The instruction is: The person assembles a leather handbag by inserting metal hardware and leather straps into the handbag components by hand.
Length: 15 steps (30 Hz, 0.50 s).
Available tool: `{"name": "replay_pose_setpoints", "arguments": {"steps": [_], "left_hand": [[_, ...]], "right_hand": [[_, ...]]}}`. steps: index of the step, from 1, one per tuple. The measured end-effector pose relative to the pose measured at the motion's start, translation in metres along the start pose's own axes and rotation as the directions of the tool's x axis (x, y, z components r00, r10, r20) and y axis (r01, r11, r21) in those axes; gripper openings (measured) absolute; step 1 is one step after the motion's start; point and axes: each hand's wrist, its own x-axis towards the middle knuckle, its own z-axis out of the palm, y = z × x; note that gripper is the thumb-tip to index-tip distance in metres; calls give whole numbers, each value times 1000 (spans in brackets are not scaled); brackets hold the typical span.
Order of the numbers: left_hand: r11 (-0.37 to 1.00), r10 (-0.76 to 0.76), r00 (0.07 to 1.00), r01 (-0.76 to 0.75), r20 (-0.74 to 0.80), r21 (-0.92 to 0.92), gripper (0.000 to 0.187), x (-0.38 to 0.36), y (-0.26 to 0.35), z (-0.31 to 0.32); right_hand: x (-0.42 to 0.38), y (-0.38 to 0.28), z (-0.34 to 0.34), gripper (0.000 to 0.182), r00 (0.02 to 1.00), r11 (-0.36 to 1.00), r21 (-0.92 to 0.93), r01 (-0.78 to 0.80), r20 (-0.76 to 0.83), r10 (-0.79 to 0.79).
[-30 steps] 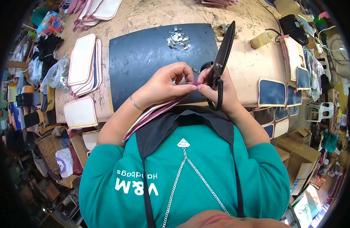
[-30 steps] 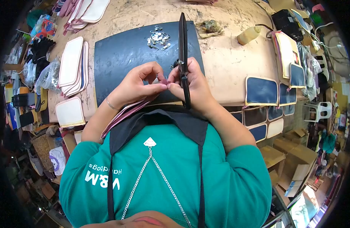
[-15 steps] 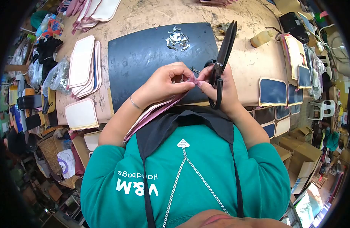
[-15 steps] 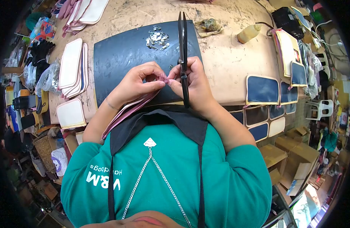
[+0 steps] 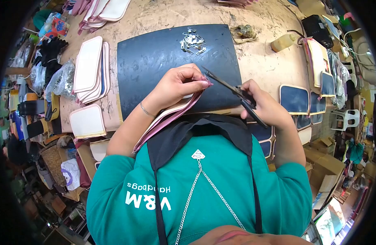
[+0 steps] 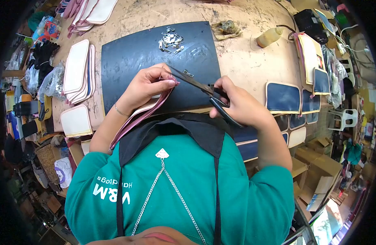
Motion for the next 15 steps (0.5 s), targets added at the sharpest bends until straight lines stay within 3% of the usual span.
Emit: {"name": "replay_pose_setpoints", "arguments": {"steps": [3, 15], "left_hand": [[1000, 7, 1000, -7, -6, 1, 3, 0, -1, 0], [986, -6, 1000, 1, 25, 165, 5, -1, 4, 4]], "right_hand": [[-8, -13, -7, 72, 998, 994, -91, -62, 16, 63], [-8, -27, -15, 63, 999, 969, -246, 10, -49, -23]]}}
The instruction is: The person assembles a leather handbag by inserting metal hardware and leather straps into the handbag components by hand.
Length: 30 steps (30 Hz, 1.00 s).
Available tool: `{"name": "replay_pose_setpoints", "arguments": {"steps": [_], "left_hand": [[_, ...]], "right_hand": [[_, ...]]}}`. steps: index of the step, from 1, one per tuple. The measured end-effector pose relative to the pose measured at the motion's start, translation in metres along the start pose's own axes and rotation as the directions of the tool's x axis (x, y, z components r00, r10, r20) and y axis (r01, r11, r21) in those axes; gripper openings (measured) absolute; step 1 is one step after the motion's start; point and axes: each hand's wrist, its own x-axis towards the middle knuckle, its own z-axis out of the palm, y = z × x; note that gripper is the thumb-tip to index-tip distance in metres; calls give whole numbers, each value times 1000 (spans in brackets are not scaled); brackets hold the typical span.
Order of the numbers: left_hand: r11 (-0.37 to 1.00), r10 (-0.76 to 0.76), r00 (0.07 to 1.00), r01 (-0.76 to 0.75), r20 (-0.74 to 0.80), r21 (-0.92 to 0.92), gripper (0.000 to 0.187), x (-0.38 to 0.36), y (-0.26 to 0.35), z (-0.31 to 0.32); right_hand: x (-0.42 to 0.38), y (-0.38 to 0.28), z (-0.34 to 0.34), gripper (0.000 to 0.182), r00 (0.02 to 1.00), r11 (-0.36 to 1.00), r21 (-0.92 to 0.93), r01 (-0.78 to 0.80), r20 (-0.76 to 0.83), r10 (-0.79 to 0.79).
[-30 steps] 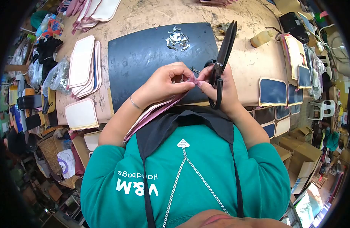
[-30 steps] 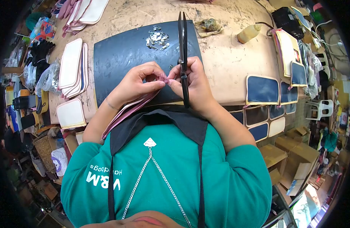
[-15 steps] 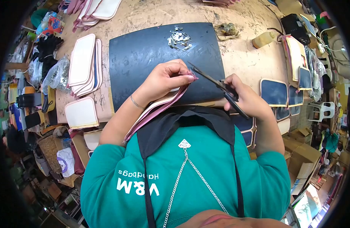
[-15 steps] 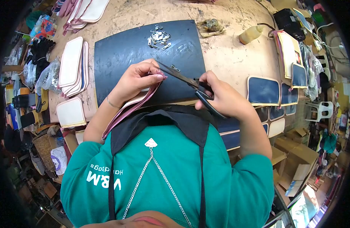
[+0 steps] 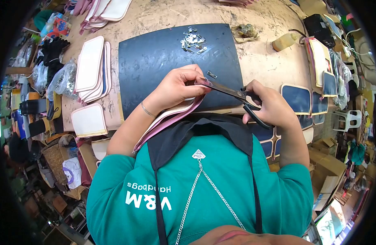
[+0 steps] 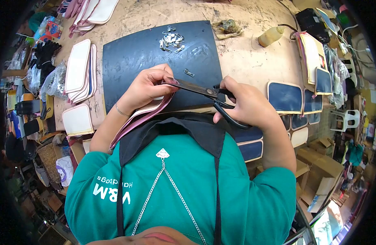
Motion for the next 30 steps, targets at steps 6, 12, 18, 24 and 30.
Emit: {"name": "replay_pose_setpoints", "arguments": {"steps": [6, 12, 18, 24, 30], "left_hand": [[998, -10, 1000, 10, 0, 66, 5, -1, 4, 1], [1000, -6, 1000, 6, -9, 18, 5, 1, 0, 1], [997, 7, 999, -10, -44, -71, 8, 1, 11, 6], [991, -63, 977, 36, -206, -131, 16, 0, 5, -1], [983, -36, 830, -71, -556, -169, 31, 7, -23, -23]], "right_hand": [[0, 1, 3, 58, 1000, 1000, -10, 10, -10, -10], [-4, 10, 7, 49, 998, 1000, 28, 11, -66, -9], [8, 54, 0, 31, 928, 971, 56, -233, -284, 239], [7, 120, -1, 49, 780, 839, -196, -508, -517, 352], [8, 128, 6, 38, 806, 856, -297, -424, -555, 207]]}}
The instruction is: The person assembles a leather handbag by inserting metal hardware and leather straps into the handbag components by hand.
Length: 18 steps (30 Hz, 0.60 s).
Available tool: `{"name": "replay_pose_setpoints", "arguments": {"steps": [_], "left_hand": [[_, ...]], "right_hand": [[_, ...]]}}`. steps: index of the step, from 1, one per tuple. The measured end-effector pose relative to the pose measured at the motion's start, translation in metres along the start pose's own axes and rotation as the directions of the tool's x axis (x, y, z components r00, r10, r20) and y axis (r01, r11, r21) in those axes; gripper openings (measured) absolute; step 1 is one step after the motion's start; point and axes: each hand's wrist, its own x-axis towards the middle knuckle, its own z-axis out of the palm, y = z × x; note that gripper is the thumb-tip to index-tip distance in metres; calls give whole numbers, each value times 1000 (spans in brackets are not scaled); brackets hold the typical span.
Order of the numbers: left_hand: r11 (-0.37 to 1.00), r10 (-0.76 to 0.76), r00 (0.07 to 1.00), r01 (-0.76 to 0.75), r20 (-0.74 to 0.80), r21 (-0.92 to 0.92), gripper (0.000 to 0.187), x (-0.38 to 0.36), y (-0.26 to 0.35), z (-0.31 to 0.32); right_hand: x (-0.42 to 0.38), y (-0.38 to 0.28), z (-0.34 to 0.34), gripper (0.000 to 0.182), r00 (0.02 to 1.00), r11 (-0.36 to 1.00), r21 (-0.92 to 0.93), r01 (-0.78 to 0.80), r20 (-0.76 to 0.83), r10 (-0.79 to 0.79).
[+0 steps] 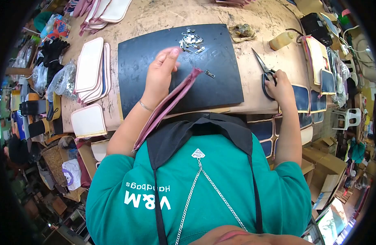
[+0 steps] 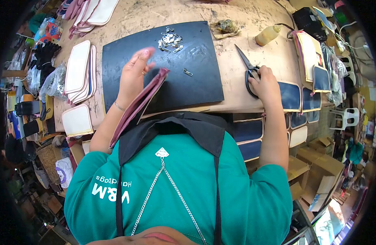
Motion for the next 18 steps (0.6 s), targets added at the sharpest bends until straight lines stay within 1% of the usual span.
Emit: {"name": "replay_pose_setpoints", "arguments": {"steps": [1, 2, 3, 5, 6, 7, 8, 9, 11, 12, 13, 15, 16, 17, 18], "left_hand": [[969, 178, 980, -160, -84, 189, 34, 1, -4, 1], [877, 362, 923, -291, -129, 382, 39, 1, -9, 6], [882, 354, 929, -293, -110, 369, 43, 1, -6, 7], [892, 339, 938, -296, -71, 342, 54, 0, 0, 9], [942, 278, 960, -278, 30, 189, 53, 1, 3, 4], [971, 230, 963, -237, 139, 36, 52, 2, 8, -1], [998, 60, 968, -54, 243, -34, 46, 2, 20, -5], [995, 83, 941, -97, 327, 26, 43, 3, 20, -9], [972, 107, 864, -196, 492, 133, 37, 6, 17, -13], [977, 101, 884, -174, 456, 121, 21, 0, 22, -6], [995, 78, 900, -96, 429, 21, 17, -1, 19, -6], [983, 34, 923, 38, 382, -181, 10, 1, 15, -9], [983, 51, 941, 11, 334, -181, 7, -1, 18, -6], [988, 90, 940, -42, 329, -150, 6, 0, 17, -10], [977, 197, 929, -159, 313, -141, 5, 1, 14, -12]], "right_hand": [[-2, -5, -1, 36, 991, 991, -66, 117, -56, -121], [-3, -12, -1, 34, 965, 964, -138, 226, -105, -241], [-2, -21, -2, 33, 964, 968, 10, 252, -87, -250], [0, -49, -1, 31, 959, 910, 305, 281, -59, -277], [-1, -65, 1, 33, 958, 822, 517, 237, 19, -288], [-2, -84, 2, 35, 945, 695, 699, 165, 90, -315], [-4, -105, -2, 36, 933, 642, 750, 159, 97, -345], [-7, -125, -5, 36, 921, 586, 796, 152, 102, -377], [-4, -156, 2, 37, 906, 422, 902, 93, 99, -412], [-4, -169, 6, 37, 899, 333, 941, 60, 94, -428], [-3, -181, 9, 37, 897, 293, 955, 40, 95, -431], [1, -201, 15, 37, 892, 204, 979, 14, 80, -445], [2, -207, 18, 33, 892, 209, 978, 21, 76, -446], [4, -213, 20, 32, 893, 214, 977, 16, 82, -443], [6, -218, 21, 31, 894, 219, 976, 11, 89, -439]]}}
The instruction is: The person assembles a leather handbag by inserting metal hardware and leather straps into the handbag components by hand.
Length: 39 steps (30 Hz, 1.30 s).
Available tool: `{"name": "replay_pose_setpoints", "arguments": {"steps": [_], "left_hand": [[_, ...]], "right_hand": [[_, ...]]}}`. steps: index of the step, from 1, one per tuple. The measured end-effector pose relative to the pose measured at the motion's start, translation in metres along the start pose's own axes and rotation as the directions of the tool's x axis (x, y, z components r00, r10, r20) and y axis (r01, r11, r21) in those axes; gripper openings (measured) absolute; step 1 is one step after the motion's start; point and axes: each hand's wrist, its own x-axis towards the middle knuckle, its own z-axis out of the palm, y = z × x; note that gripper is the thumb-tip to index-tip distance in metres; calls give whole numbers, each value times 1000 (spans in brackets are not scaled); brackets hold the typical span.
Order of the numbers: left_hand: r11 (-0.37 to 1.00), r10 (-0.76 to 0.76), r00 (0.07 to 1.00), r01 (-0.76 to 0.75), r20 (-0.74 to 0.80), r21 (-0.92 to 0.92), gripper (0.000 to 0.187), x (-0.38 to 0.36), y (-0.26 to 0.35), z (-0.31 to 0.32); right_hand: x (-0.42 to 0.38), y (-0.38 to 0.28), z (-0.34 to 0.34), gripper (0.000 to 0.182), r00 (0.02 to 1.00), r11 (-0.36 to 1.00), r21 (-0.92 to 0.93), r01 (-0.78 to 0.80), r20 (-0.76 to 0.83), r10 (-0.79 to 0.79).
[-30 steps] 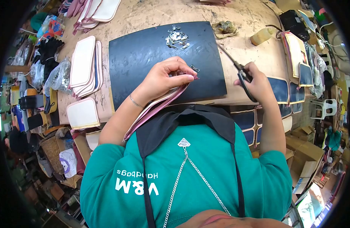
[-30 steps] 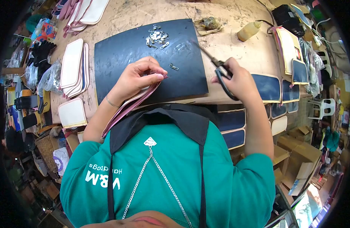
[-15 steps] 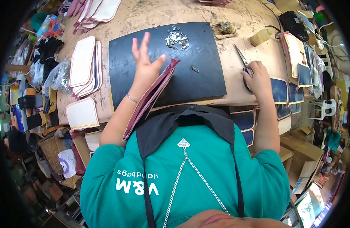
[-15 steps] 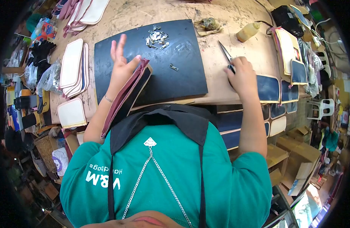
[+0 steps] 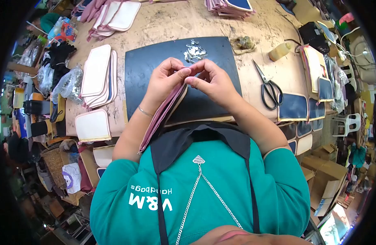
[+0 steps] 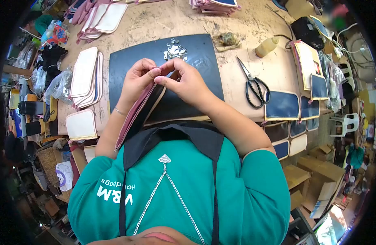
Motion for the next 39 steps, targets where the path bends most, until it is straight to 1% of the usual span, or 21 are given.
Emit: {"name": "replay_pose_setpoints", "arguments": {"steps": [1, 4, 5, 6, 7, 11, 12, 16, 18, 19, 21, 22, 23, 24, 27, 29, 30, 32, 33, 36, 39], "left_hand": [[993, 106, 994, -106, 2, 44, 5, 1, -2, -1], [970, 227, 970, -233, -89, -71, 7, 9, -8, 9], [958, 251, 958, -266, -138, -110, 8, 14, -10, 12], [942, 271, 944, -300, -189, -148, 9, 21, -13, 14], [924, 287, 927, -334, -240, -184, 10, 27, -14, 15], [909, 327, 866, -398, -379, -125, 9, 45, -25, 5], [912, 329, 860, -396, -391, -105, 9, 45, -25, 4], [920, 189, 887, -310, -421, -239, 12, 38, -29, -1], [952, 180, 901, -260, -394, -161, 13, 32, -29, -4], [963, 181, 908, -241, -379, -118, 13, 30, -27, -6], [974, 187, 906, -222, -378, -51, 12, 26, -22, -4], [978, 183, 905, -208, -383, -23, 12, 25, -20, -4], [981, 180, 904, -193, -388, 5, 11, 24, -18, -3], [982, 185, 908, -190, -375, 24, 11, 22, -16, -2], [982, 187, 923, -168, -335, 87, 12, 20, -13, 2], [980, 177, 934, -139, -310, 141, 14, 21, -13, 5], [953, 243, 921, -169, -304, 250, 12, 21, -10, 8], [858, 374, 886, -219, -274, 464, 9, 21, -5, 12], [867, 378, 888, -240, -262, 436, 9, 22, -5, 13], [880, 382, 891, -270, -243, 392, 10, 24, -5, 15], [872, 366, 898, -240, -243, 428, 14, 24, -2, 16]], "right_hand": [[3, 1, 2, 29, 1000, 1000, -3, -11, -4, 11], [19, -2, 3, 26, 999, 999, 9, -31, 28, 30], [27, -4, 3, 25, 999, 999, 17, -31, 35, 30], [36, -2, 3, 27, 999, 994, 100, -33, 44, 28], [44, -3, 2, 28, 998, 998, 61, -16, 59, 13], [65, -13, 0, 25, 995, 998, -58, 36, 99, -30], [71, -10, -1, 24, 993, 996, -78, 37, 113, -28], [84, 7, -4, 21, 989, 996, -86, 3, 147, 10], [77, 11, -4, 21, 987, 999, -51, -2, 161, 10], [73, 10, -6, 21, 985, 1000, 19, -26, 170, 22], [69, 19, -21, 20, 983, 996, 32, -88, 162, 82], [62, 17, -31, 19, 987, 977, -210, -32, 150, 64], [53, 15, -42, 18, 989, 898, -440, 25, 144, 43], [44, 13, -50, 16, 990, 762, -643, 77, 143, 20], [20, 12, -62, 18, 965, 649, -759, -45, 136, 225], [8, 33, -65, 18, 972, 601, -786, 147, 226, 57], [5, 36, -64, 17, 961, 564, -790, 242, 277, -26], [5, 36, -66, 17, 970, 587, -790, 175, 242, 37], [7, 34, -64, 16, 971, 598, -788, 145, 229, 66], [12, 22, -61, 17, 992, 801, -599, 4, 105, 74], [22, 13, -56, 19, 997, 919, -388, 68, 52, -52]]}}
